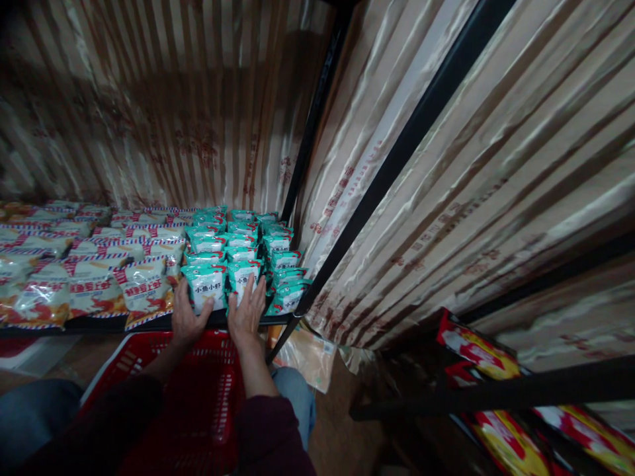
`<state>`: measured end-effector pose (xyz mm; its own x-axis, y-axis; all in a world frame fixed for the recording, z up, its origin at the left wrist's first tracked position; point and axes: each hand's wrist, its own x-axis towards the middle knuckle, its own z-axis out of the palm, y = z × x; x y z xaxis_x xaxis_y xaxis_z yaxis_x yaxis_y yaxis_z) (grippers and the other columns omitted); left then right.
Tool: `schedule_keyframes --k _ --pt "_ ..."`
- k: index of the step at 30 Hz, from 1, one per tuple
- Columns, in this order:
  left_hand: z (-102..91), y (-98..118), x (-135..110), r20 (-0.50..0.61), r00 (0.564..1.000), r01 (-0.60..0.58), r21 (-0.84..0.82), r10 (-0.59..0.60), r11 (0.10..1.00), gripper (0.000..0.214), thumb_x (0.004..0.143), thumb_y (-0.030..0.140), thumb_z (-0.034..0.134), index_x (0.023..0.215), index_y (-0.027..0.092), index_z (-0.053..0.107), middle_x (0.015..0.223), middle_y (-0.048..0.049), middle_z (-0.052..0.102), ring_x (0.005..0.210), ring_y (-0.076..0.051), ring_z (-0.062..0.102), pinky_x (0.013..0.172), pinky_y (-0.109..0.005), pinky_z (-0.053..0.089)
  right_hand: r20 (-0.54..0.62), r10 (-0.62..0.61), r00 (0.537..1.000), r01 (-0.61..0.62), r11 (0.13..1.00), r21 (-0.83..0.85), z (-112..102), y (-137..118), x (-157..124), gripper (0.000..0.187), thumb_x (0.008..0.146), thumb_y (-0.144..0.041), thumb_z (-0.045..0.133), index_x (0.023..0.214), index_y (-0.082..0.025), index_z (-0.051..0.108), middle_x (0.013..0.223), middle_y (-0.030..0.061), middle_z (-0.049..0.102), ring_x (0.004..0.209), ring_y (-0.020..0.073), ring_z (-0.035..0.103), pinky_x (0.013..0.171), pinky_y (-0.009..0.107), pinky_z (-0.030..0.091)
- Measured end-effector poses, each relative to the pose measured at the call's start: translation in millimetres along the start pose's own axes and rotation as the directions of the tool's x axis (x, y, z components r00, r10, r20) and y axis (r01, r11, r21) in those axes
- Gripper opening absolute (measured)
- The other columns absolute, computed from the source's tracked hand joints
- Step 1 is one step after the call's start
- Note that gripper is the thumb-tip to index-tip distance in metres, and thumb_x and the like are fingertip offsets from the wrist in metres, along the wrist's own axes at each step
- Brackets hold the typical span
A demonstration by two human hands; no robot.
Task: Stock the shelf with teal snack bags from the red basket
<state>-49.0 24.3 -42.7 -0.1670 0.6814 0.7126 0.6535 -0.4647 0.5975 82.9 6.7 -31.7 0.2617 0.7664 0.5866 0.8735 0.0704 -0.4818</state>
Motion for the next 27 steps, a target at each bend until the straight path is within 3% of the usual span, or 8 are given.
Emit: schedule_keyframes --k 6,10,14,19,23,27 --pt "-3.0 3.4 2.4 0.014 0.997 0.076 -0.012 -0.076 0.997 0.073 0.081 0.041 0.054 0.14 0.008 0.026 0.137 -0.023 0.041 0.129 -0.032 0.038 0.105 -0.05 0.032 -0.015 -0.01 1.0 0.01 1.0 0.002 -1.4 0.0 -0.5 0.071 0.09 -0.048 0.039 0.147 -0.016 0.012 0.15 0.0226 0.017 0.137 0.0348 0.018 0.099 0.056 0.032" --pt "-5.2 5.2 2.3 0.028 0.994 0.103 -0.026 -0.102 0.994 0.072 0.082 0.039 0.053 0.141 0.008 0.026 0.135 -0.0233 0.044 0.126 -0.031 0.043 0.102 -0.046 0.038 -0.009 -0.03 1.0 0.031 0.999 0.045 -7.1 1.0 -2.7 0.061 0.093 -0.041 0.033 0.147 -0.018 0.015 0.151 0.0198 0.015 0.139 0.0318 0.017 0.101 0.055 0.031" --pt "-5.0 4.3 -0.6 0.016 0.999 0.051 -0.023 -0.05 0.998 0.069 0.083 0.036 0.053 0.141 0.01 0.027 0.135 -0.0213 0.046 0.126 -0.03 0.044 0.102 -0.045 0.038 0.016 -0.025 1.0 0.024 0.996 0.09 -6.6 3.6 -2.8 0.058 0.094 -0.036 0.029 0.147 -0.017 0.013 0.15 0.0183 0.021 0.137 0.0274 0.023 0.102 0.049 0.033" --pt "-12.5 5.9 2.5 -0.008 1.0 -0.02 0.001 0.02 1.0 0.074 0.083 0.033 0.054 0.144 0.012 0.018 0.144 -0.0217 0.034 0.133 -0.03 0.034 0.106 -0.047 0.033 -0.057 -0.024 0.998 0.031 0.99 0.138 0.9 5.6 -0.2 0.067 0.091 -0.045 0.038 0.146 -0.015 0.013 0.14 0.0195 0.036 0.129 0.0277 0.035 0.099 0.046 0.036" --pt "-18.8 3.6 9.1 0.0 0.987 -0.162 0.024 0.162 0.987 0.061 0.084 0.028 0.052 0.139 0.015 0.029 0.147 -0.0214 0.028 0.136 -0.03 0.029 0.105 -0.05 0.031 -0.089 -0.008 0.996 0.02 0.99 0.141 3.0 2.8 2.7 0.073 0.088 -0.05 0.044 0.145 -0.015 0.016 0.13 0.0195 0.041 0.121 0.0299 0.039 0.096 0.048 0.037" --pt "-18.0 -5.5 8.7 0.022 0.98 -0.197 0.019 0.197 0.98 0.048 0.086 0.024 0.048 0.132 0.014 0.04 0.148 -0.0209 0.027 0.137 -0.03 0.026 0.106 -0.052 0.029 -0.086 0.014 0.996 -0.002 0.99 0.141 2.2 0.2 3.7 0.073 0.087 -0.048 0.048 0.145 -0.017 0.017 0.125 0.0181 0.042 0.116 0.0292 0.041 0.094 0.046 0.039"
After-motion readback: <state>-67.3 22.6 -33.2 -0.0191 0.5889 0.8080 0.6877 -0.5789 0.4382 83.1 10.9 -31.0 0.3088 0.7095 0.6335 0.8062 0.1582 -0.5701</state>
